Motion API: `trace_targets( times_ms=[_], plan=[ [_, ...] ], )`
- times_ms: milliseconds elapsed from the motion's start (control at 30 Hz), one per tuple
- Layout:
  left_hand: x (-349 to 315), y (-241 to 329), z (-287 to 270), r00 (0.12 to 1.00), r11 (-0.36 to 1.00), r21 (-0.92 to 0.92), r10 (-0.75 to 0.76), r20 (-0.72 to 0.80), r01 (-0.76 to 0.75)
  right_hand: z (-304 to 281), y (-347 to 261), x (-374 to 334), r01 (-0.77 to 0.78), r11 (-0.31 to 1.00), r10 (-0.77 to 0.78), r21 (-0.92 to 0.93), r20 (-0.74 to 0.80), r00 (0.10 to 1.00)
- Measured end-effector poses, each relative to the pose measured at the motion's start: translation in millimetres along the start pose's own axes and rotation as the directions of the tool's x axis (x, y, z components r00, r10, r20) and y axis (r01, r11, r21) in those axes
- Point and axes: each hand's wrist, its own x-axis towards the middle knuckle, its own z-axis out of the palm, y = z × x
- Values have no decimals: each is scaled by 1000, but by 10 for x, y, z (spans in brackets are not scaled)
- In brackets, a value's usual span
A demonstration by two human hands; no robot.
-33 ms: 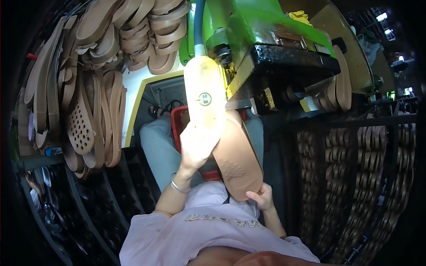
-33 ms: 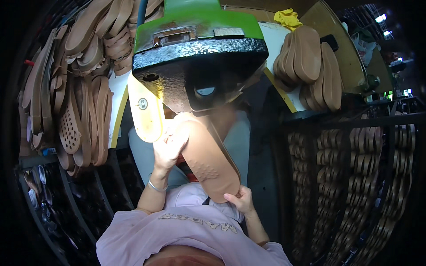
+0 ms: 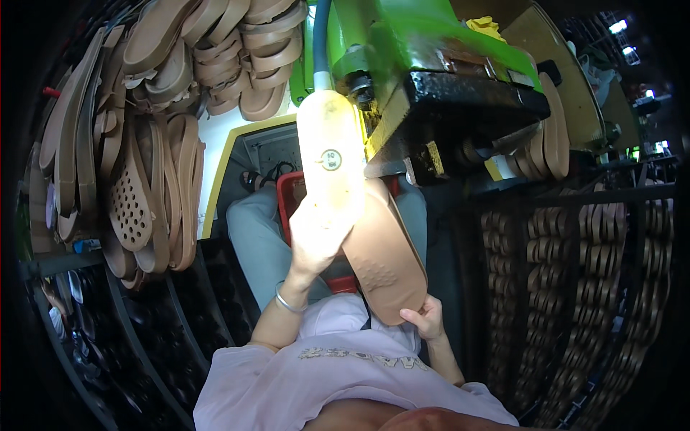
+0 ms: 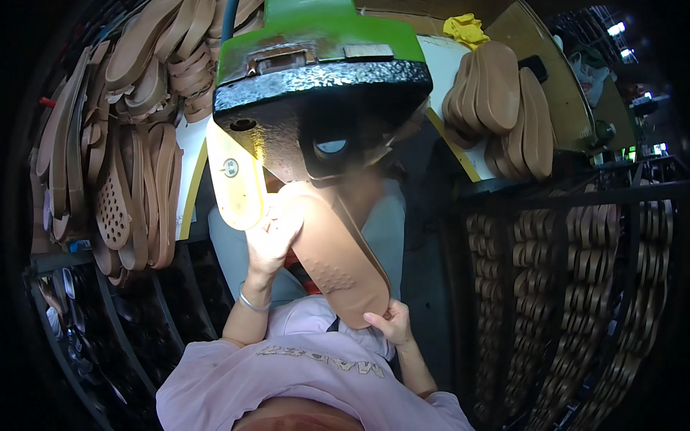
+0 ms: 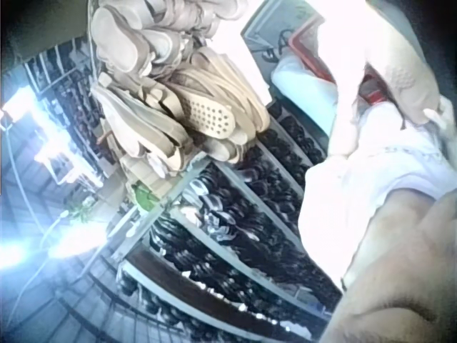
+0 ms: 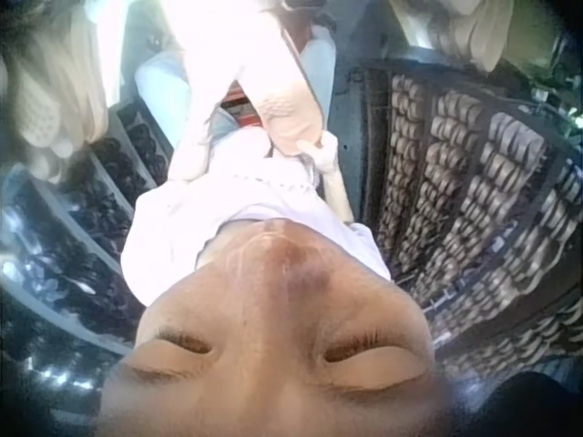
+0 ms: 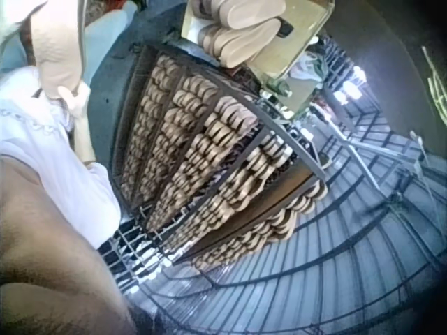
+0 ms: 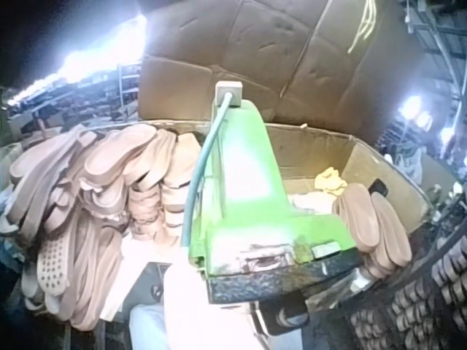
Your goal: The person repeatedly picks up brown plastic sandals and presses their edges against a rotating grinding wheel on a green machine to smooth them. After each pass, the person places the sandal on a nearby stack of finished items. The process is repeated for multiple sandals throughout the clip.
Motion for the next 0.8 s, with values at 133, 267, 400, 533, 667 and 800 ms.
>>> trace_targets(
  times_ms=[133,267,400,533,667,800],
  plan=[
    [2,32,-103,1000,983,-181,-6,16,9,58,-29,76,153,988,-145,38,-151,978],
    [-34,-53,-166,992,964,-241,-90,83,108,-73,7,103,197,979,-172,59,-288,942],
    [3,-131,-47,983,975,-183,-98,156,127,-174,-44,112,274,960,-229,62,-392,891],
    [89,-198,38,982,997,-50,-49,180,59,-303,-278,168,362,932,-322,-9,-478,817],
    [134,-146,42,969,993,104,30,243,-56,-424,-573,282,410,906,-402,-102,-507,762],
    [115,-151,-31,964,991,117,25,267,-58,-479,-857,485,493,858,-494,-141,-488,720]
  ],
)
